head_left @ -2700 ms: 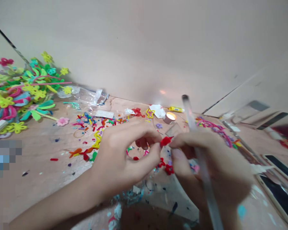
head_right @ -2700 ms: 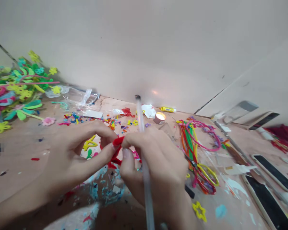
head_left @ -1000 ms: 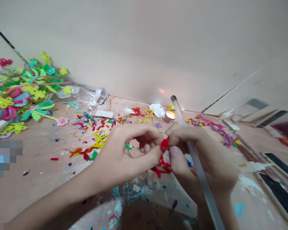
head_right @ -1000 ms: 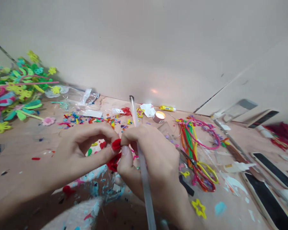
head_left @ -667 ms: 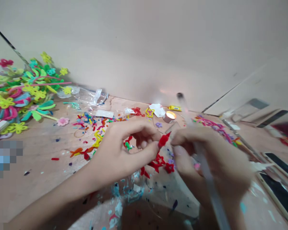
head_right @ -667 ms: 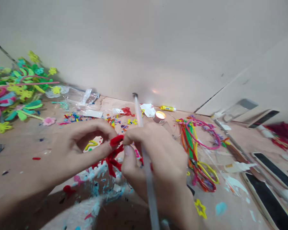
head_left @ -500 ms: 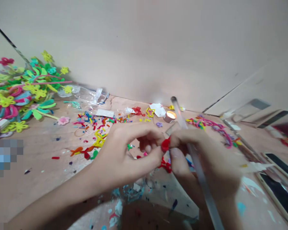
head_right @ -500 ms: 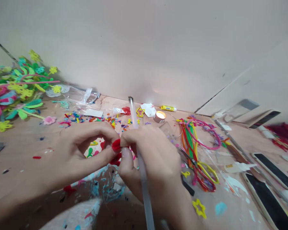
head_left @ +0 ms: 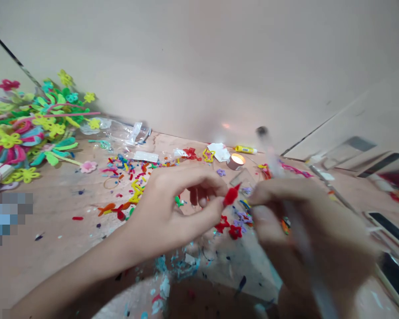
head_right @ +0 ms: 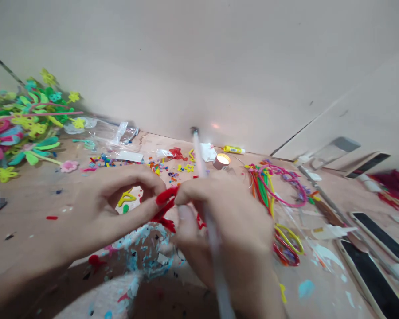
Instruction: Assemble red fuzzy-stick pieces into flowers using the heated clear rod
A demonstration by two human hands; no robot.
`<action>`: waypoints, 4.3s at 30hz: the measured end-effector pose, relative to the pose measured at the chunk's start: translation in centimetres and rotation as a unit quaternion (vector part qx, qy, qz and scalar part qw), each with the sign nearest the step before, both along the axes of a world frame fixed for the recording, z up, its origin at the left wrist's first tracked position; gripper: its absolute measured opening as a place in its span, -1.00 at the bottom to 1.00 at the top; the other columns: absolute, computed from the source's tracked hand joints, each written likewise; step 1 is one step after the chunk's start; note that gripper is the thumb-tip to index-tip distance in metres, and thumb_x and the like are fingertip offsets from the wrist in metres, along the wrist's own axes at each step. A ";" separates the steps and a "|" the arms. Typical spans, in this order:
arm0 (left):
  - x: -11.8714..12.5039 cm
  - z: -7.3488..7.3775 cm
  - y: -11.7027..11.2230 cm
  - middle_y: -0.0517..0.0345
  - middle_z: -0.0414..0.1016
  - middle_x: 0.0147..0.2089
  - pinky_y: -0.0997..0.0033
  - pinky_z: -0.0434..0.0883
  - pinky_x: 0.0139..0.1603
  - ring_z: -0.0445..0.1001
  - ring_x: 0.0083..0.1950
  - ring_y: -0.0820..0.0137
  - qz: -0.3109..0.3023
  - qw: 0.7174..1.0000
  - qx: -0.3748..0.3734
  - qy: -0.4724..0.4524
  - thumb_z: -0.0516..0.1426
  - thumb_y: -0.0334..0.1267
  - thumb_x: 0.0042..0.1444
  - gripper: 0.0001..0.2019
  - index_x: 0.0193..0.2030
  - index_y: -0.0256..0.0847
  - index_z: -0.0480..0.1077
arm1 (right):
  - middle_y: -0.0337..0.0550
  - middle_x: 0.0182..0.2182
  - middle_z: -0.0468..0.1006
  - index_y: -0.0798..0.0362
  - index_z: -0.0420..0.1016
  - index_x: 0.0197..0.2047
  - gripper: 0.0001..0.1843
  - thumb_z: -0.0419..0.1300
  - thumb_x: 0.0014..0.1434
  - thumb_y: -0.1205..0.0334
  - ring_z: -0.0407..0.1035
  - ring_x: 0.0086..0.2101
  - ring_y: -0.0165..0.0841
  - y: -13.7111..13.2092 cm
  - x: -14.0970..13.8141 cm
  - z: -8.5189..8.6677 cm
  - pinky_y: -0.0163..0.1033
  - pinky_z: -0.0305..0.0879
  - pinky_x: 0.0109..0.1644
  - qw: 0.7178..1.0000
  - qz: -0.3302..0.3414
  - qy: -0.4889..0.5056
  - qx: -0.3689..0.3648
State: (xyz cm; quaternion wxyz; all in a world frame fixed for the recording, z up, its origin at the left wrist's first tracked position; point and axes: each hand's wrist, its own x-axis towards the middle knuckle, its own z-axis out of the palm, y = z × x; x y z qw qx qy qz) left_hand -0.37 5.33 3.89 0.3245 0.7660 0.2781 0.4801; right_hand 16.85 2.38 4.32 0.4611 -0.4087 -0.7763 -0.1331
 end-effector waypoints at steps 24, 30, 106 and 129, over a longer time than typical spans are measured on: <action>0.7 -1.9 1.7 0.30 0.46 -0.38 0.64 0.38 -0.29 0.43 -0.35 0.60 -0.208 0.910 -0.283 -0.219 0.30 -0.48 0.07 -0.91 -0.36 -0.25 0.52 | -0.33 -0.37 0.48 -0.03 0.34 -0.26 -0.94 0.12 0.26 0.32 0.35 -0.39 -0.46 0.7 0.5 -0.4 -0.27 0.28 -0.26 0.959 0.126 0.131 -0.216; 0.6 -2.0 1.6 0.29 0.44 -0.36 0.58 0.38 -0.29 0.41 -0.33 0.56 -0.176 0.939 -0.241 -0.170 0.27 -0.49 0.07 -0.90 -0.35 -0.23 0.49 | -0.34 -0.46 0.39 -0.01 0.32 -0.32 -0.90 0.13 0.25 0.34 0.28 -0.46 -0.48 0.9 0.4 -0.6 -0.28 0.22 -0.34 0.961 0.131 0.131 -0.207; -0.9 3.0 3.6 0.30 0.24 -0.57 0.44 0.06 -0.44 0.15 -0.53 0.51 -0.006 0.953 0.107 0.282 0.02 -0.24 0.29 -0.70 -0.42 -0.24 0.47 | -0.28 -0.42 0.53 0.03 0.54 -0.25 -0.87 0.20 0.30 0.19 0.30 -0.43 -0.47 3.6 2.6 -1.2 -0.29 0.15 -0.33 0.970 0.165 0.050 -0.172; -0.5 1.9 3.8 0.24 0.39 -0.49 0.41 0.10 -0.39 0.27 -0.45 0.45 0.036 0.913 0.238 0.328 0.01 -0.28 0.34 -0.73 -0.34 -0.22 0.47 | -0.34 -0.53 0.39 0.06 0.47 -0.32 -0.94 0.24 0.22 0.33 0.20 -0.52 -0.50 4.2 1.9 -2.2 -0.32 0.09 -0.39 0.973 0.158 0.077 -0.149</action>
